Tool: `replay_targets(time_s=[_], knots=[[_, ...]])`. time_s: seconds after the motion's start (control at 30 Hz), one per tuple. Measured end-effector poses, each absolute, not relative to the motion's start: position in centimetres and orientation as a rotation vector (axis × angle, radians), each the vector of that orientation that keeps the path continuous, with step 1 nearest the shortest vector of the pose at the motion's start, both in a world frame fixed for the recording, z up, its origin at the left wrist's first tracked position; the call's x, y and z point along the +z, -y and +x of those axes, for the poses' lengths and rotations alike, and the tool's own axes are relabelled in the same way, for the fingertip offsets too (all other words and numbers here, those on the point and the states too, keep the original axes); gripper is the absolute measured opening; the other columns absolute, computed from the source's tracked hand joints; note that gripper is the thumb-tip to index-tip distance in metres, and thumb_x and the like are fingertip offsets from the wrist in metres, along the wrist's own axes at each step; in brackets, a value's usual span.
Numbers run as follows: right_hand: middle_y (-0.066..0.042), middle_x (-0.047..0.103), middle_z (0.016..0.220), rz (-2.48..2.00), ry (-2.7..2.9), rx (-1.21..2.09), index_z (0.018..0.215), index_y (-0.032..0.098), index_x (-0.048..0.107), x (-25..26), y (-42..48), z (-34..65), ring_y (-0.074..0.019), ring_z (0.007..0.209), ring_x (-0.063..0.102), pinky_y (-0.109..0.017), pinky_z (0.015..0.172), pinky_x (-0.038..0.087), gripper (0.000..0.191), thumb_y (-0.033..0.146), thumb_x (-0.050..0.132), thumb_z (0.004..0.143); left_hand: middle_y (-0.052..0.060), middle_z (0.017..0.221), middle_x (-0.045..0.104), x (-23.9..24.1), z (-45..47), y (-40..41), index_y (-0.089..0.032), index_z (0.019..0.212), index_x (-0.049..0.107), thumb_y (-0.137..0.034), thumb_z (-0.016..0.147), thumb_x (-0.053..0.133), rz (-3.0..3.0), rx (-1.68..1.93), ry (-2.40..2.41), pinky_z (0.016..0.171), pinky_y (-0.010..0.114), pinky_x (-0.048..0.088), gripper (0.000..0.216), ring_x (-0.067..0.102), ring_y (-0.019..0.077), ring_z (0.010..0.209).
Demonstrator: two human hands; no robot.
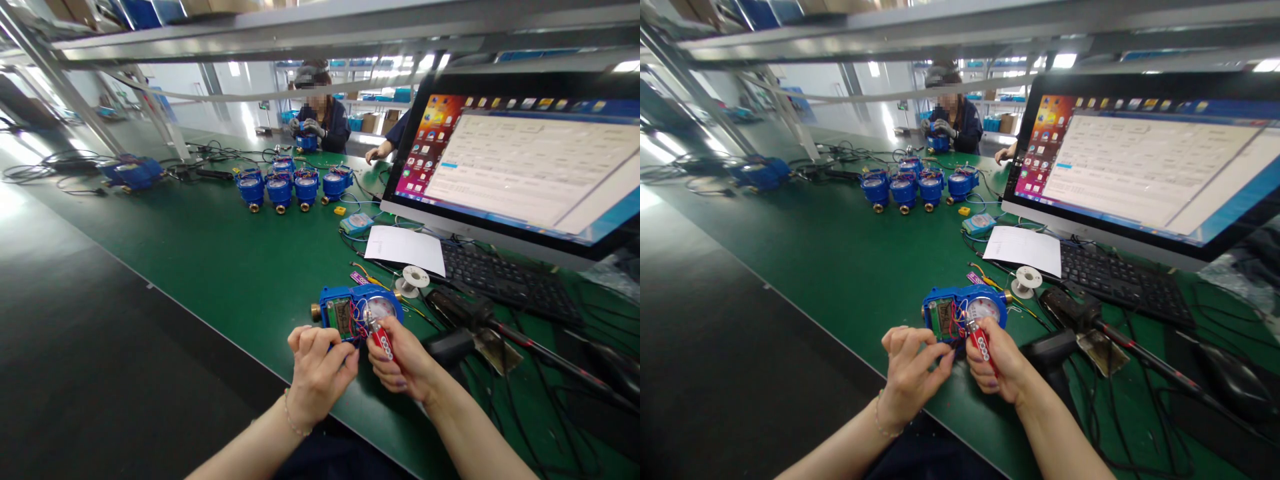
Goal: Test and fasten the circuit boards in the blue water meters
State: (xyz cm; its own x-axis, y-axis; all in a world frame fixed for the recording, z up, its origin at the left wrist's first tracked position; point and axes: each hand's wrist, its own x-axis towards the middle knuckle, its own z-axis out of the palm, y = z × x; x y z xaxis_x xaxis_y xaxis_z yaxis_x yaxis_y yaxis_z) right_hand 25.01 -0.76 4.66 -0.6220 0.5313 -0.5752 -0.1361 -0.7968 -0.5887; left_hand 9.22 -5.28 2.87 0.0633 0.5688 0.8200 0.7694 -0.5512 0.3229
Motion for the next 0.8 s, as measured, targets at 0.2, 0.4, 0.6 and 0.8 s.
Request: replay_targets(time_s=[0.2,0.4,0.6,0.8], knots=[[0.005,0.021,0.029,-1.092,0.708,2.436,0.042,0.017,0.033,4.45,0.8,25.04,-0.0042,0.021,0.016,-0.014,0.023,0.01,0.061,0.052,0.008,0.086,0.0,0.073,0.054,2.8,9.16,5.23,-0.02,0.073,0.062,-0.017,0.077,0.064,-2.135,-1.498,1.367,0.084,0.036,0.029,0.005,0.044,0.0159,0.078],[0.006,0.022,0.029,-1.038,0.707,2.453,0.043,0.017,0.033,4.05,1.02,25.28,-0.0038,0.021,0.017,-0.013,0.023,0.01,0.064,0.059,0.011,0.085,0.0,0.073,0.054,2.79,9.2,5.28,-0.02,0.072,0.062,-0.017,0.076,0.064,-2.134,-1.489,1.376,0.085,0.036,0.03,0.006,0.045,0.0157,0.078],[0.006,0.02,0.029,-1.035,0.763,2.451,0.041,0.017,0.034,4.12,1.24,25.6,-0.0039,0.021,0.016,-0.014,0.023,0.009,0.064,0.053,0.007,0.086,0.0,0.073,0.054,3.06,9.3,5.33,-0.02,0.072,0.062,-0.017,0.077,0.064,-2.131,-1.492,1.36,0.083,0.035,0.03,0.006,0.044,0.0157,0.077],[0.006,0.019,0.03,-1.092,0.823,2.429,0.042,0.017,0.034,3.84,1.52,25.8,-0.0044,0.022,0.015,-0.014,0.023,0.009,0.061,0.048,0.008,0.087,0.0,0.073,0.054,3.22,9.36,5.28,-0.02,0.072,0.062,-0.017,0.077,0.064,-2.136,-1.485,1.356,0.083,0.035,0.03,0.006,0.044,0.016,0.078]])
